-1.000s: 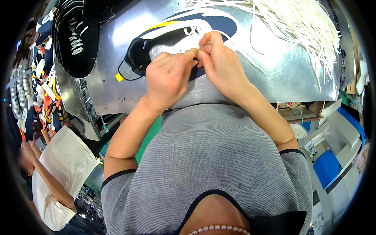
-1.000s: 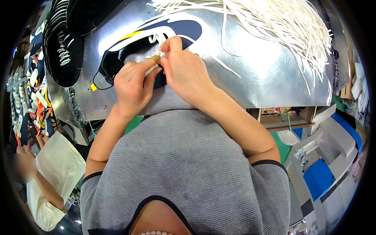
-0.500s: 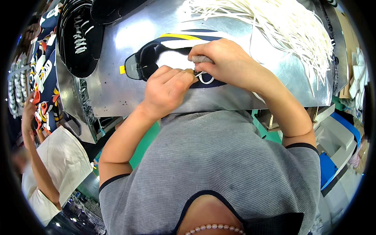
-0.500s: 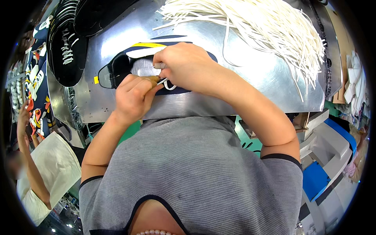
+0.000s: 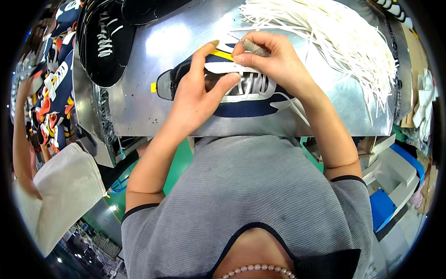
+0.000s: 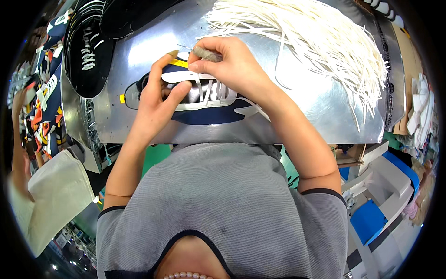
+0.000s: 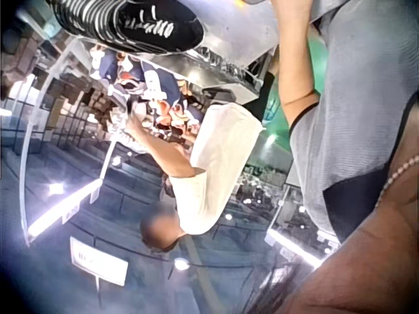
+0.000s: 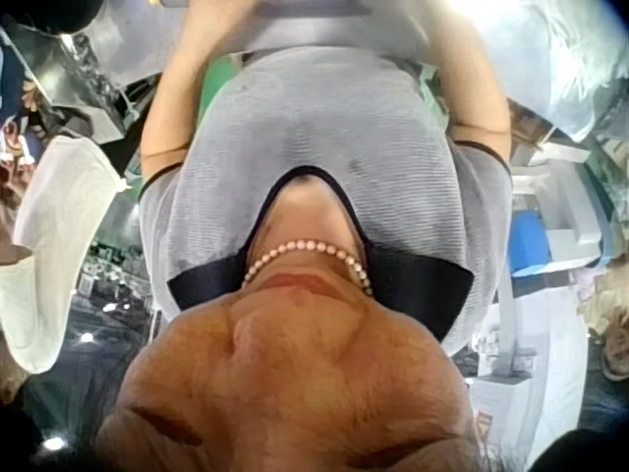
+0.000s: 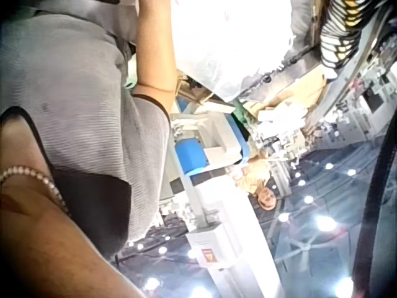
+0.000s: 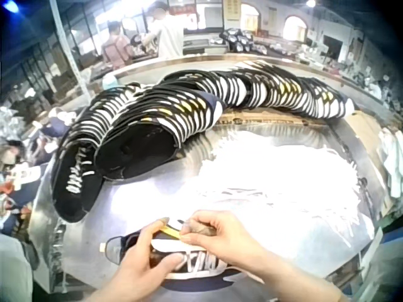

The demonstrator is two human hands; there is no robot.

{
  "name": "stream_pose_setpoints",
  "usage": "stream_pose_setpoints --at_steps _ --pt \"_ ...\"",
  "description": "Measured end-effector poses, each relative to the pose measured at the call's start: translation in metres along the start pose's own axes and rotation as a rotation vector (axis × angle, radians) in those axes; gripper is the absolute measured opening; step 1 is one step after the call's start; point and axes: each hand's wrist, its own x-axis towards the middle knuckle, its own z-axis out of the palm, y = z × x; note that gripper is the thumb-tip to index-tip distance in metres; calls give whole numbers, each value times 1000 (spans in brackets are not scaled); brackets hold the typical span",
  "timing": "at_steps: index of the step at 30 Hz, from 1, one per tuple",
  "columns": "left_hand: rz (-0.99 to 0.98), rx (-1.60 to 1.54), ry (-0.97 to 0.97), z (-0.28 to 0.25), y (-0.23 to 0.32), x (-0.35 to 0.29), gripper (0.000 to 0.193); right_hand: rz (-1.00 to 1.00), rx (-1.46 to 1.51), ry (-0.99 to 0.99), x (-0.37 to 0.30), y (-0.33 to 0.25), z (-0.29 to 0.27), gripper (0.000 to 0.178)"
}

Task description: The person laces several shoe uppers by threading white laces through the eyelets and tucking the ends inside.

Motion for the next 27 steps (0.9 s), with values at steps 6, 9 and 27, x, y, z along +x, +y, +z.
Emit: stream_pose_setpoints --at_steps 6,9,27 --pt "98 69 237 16 -10 0 46 -95 -8 67 -1 19 11 20" --pt "105 72 252 18 -11 -1 47 -154 -130 212 -17 3 14 23" --pt "120 160 176 29 -6 -6 46 -318 -1102 282 -20 13 48 15"
